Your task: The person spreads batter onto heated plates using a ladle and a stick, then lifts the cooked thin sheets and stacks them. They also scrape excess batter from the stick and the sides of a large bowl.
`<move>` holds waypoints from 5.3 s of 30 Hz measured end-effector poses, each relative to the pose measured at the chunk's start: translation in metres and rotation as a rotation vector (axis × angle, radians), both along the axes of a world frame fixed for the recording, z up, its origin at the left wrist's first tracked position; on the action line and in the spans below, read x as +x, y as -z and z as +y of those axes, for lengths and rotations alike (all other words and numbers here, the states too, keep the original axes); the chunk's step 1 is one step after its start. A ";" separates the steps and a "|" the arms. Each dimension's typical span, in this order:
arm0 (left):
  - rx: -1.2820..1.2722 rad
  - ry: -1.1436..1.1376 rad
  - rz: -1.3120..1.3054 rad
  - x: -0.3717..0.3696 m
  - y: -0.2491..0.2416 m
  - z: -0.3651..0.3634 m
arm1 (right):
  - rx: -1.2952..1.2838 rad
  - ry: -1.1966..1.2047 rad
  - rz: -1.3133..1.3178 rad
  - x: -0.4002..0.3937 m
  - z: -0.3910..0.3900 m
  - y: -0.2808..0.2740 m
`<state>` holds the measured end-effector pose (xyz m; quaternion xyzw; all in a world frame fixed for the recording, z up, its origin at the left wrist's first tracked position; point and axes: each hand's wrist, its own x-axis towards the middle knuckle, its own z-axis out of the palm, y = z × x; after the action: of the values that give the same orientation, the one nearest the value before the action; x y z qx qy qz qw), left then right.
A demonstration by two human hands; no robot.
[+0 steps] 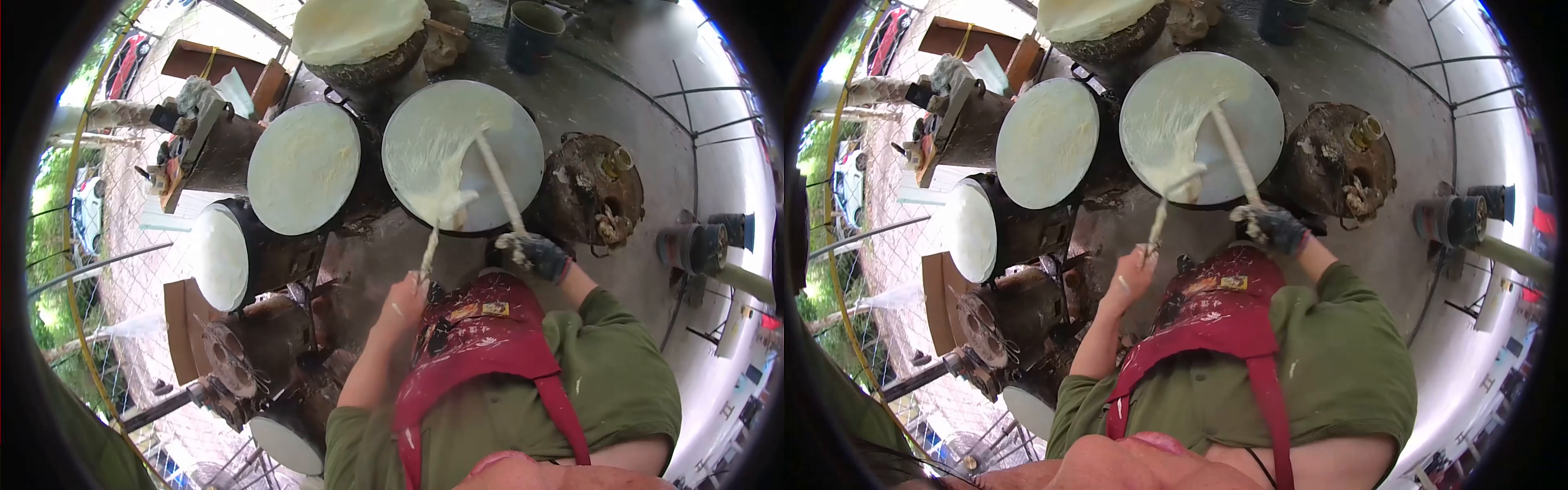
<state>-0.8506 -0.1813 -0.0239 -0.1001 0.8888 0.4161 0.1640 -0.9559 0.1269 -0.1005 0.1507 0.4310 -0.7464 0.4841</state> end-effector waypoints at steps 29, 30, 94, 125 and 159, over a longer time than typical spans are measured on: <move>0.600 -0.688 0.111 0.080 -0.029 0.000 | 0.859 -0.075 0.266 -0.014 -0.016 0.005; 0.598 -0.709 0.103 0.077 -0.032 0.010 | 0.935 -0.145 0.613 -0.003 -0.012 0.028; 0.739 -0.384 -0.088 -0.209 0.042 0.091 | 0.638 -0.036 0.690 -0.040 0.137 0.008; 2.274 -0.631 -0.113 0.042 -0.076 0.022 | 0.879 -0.095 0.957 0.019 0.052 0.039; 1.688 -1.631 1.272 0.399 -0.088 -0.251 | 0.467 -0.943 1.598 0.142 -0.683 0.014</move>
<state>-0.4514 -0.4325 0.0638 -0.2577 -0.0314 0.7874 -0.5591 -0.8137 -0.5558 -0.1142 -0.4998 0.7885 -0.2517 0.2553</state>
